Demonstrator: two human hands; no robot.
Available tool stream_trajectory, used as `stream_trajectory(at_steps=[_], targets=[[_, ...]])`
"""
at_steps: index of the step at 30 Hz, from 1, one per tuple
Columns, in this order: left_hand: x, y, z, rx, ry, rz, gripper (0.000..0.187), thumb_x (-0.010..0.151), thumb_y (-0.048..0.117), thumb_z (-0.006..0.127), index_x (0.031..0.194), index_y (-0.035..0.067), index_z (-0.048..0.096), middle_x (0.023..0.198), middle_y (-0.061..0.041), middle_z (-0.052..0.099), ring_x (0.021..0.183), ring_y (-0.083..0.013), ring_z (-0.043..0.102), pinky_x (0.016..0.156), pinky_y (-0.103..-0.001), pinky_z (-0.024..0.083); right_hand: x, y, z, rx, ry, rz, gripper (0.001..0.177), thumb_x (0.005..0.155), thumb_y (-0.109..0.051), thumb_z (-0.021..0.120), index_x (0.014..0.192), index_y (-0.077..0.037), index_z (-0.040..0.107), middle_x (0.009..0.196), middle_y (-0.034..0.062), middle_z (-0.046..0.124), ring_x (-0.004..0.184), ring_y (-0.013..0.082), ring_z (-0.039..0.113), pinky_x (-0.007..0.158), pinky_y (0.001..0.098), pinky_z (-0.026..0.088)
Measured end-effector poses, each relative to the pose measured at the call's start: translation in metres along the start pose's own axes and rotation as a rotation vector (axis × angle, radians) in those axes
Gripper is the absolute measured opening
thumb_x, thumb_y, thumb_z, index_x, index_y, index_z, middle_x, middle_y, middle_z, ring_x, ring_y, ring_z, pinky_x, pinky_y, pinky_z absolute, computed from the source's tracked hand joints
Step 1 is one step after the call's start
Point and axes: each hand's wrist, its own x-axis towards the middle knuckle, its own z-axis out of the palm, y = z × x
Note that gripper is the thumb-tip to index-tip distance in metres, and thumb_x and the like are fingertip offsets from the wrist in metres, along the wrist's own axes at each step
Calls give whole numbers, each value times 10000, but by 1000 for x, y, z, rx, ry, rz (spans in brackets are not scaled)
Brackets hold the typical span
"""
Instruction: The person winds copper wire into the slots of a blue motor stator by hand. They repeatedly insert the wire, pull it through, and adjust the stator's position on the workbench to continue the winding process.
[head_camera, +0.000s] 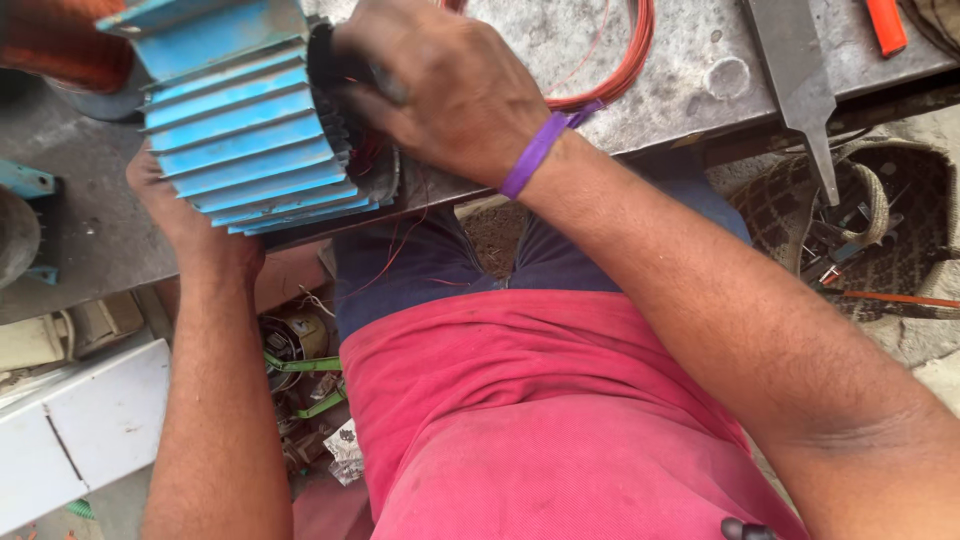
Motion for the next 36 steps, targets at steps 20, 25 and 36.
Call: stream_trajectory(at_steps=[20,25,36], targets=[[104,23,15,54,-506,-312,140,1019,20,626,1099,-41,724,911,-78,732,770,-149,705,688,-294,604,4,-49,-14,130,95,473,455,766,75,709,1201,29,584,1092,229,706,1058,400,732,945,435,581],[95,62,16,118,-377,-536,241,943,-4,620,1162,-61,701,987,-149,785,832,-178,782,766,-312,656,-32,-88,-46,82,57,524,328,927,-205,808,1179,-43,675,1172,108,734,1122,256,749,992,394,590],[100,61,27,-18,-393,-596,313,940,41,630,1210,-107,686,1048,-208,783,880,-215,791,779,-327,687,-25,-105,-51,-274,-194,-69,247,917,-185,806,1132,-88,730,1156,59,694,1090,260,661,999,429,532]])
